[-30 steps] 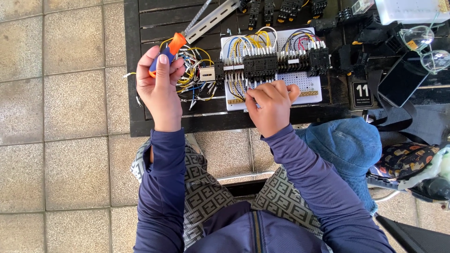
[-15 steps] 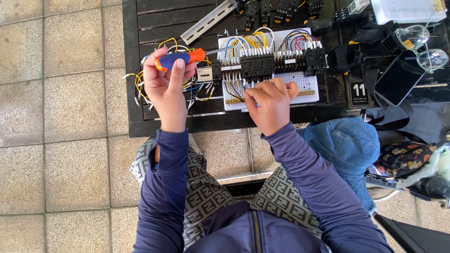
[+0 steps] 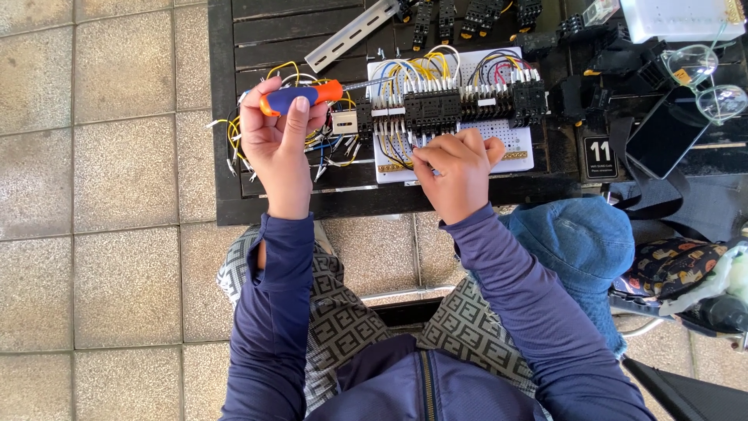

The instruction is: Connecting wires to a terminal block on a circuit board using a screwdriver.

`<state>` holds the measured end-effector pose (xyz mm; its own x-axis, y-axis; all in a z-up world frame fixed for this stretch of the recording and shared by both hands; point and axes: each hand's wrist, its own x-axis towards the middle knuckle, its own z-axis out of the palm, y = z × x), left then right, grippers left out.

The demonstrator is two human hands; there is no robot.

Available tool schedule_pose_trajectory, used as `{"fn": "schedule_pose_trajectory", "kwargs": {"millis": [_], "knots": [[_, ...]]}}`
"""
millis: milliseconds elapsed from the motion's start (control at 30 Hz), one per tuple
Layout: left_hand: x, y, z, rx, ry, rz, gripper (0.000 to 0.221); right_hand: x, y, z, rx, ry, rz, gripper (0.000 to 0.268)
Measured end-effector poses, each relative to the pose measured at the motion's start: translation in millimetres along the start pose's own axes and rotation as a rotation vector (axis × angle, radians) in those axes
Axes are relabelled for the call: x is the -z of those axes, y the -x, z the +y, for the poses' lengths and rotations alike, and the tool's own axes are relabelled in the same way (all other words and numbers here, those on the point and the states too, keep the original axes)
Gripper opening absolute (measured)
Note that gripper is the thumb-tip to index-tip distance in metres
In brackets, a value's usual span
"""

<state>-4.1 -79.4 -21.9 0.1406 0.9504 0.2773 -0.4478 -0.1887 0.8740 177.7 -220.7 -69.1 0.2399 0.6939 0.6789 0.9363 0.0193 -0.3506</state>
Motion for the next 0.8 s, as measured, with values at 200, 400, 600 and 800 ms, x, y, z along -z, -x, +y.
{"fn": "schedule_pose_trajectory", "kwargs": {"millis": [200,400,600,800], "knots": [[1.7,-0.5,-0.9,-0.009,0.001,0.000,0.027,0.9,-0.2,-0.3,0.001,0.030,0.022,0.017],[0.4,-0.2,2.2,0.002,-0.005,-0.003,0.028,-1.1,4.5,-0.3,-0.018,0.029,0.024,0.014],[1.4,0.0,0.7,-0.001,-0.002,-0.001,0.027,0.3,6.0,0.4,-0.043,0.047,0.036,0.012],[1.1,-0.8,0.9,0.005,-0.012,0.002,0.028,-1.7,5.9,0.6,-0.044,0.041,0.029,0.012]]}}
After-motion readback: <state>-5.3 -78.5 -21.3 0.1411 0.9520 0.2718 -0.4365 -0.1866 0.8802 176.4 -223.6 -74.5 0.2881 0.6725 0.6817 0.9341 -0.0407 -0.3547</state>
